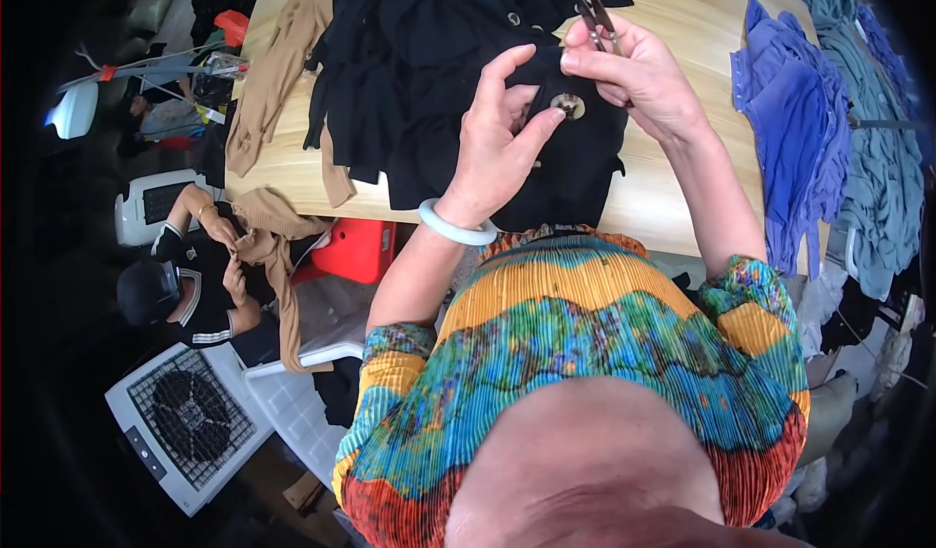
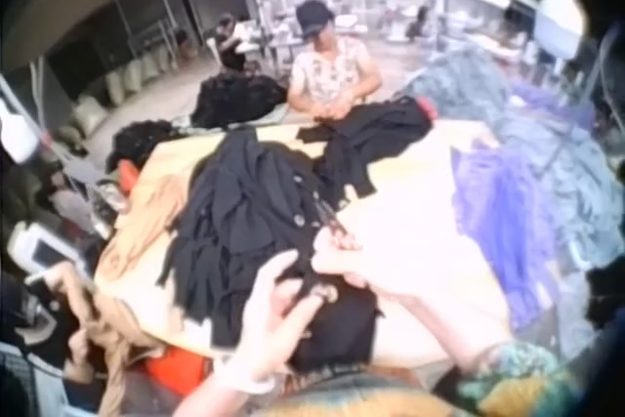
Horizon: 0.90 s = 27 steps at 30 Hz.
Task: Trimming loose threads and inspecting metal grommets on black garments using thread nippers.
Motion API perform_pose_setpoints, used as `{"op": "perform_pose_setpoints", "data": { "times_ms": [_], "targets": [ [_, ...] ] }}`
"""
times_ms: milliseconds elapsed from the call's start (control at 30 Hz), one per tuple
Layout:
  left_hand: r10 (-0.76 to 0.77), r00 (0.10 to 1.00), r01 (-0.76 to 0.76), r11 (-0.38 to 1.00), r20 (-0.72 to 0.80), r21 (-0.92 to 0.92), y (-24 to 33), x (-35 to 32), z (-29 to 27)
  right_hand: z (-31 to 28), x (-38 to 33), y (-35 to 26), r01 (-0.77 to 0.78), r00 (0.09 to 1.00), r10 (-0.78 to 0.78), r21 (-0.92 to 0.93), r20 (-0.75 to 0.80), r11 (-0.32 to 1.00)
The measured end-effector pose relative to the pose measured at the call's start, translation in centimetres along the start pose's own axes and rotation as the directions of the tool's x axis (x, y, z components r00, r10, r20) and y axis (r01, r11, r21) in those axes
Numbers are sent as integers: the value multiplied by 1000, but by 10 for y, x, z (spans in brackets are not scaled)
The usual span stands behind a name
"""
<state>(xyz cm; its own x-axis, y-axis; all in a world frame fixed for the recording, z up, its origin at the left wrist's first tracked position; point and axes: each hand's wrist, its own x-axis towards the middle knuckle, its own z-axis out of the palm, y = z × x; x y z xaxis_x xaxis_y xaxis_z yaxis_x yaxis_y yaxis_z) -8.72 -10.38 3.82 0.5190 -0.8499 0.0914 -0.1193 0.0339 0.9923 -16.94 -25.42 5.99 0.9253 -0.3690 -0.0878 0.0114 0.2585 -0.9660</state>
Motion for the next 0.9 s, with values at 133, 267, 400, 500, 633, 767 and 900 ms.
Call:
{"op": "perform_pose_setpoints", "data": {
  "times_ms": [133,267,400,500,633,767,900],
  "targets": [
    [17,999,-18,999,-45,-35,-6,1,-1,-1,0,-4,38,998,-41,-42,-49,998],
    [74,993,-74,997,-96,2,-11,2,2,6,2,12,193,972,-231,-412,-45,891],
    [132,986,-107,969,-98,223,-9,3,3,16,-2,16,253,958,-288,-479,1,841],
    [-14,991,-16,975,-130,-223,-7,4,-2,14,3,12,204,975,-218,-207,-47,957],
    [-225,972,117,712,-67,-693,-1,5,-25,6,1,4,207,956,-235,-166,-174,964],
    [-305,952,162,559,-21,-813,2,-1,-30,8,-10,10,144,984,-165,-245,-69,959],
    [-320,947,169,484,6,-859,-3,-6,-32,18,-15,10,133,988,-150,-295,-35,946]
  ]
}}
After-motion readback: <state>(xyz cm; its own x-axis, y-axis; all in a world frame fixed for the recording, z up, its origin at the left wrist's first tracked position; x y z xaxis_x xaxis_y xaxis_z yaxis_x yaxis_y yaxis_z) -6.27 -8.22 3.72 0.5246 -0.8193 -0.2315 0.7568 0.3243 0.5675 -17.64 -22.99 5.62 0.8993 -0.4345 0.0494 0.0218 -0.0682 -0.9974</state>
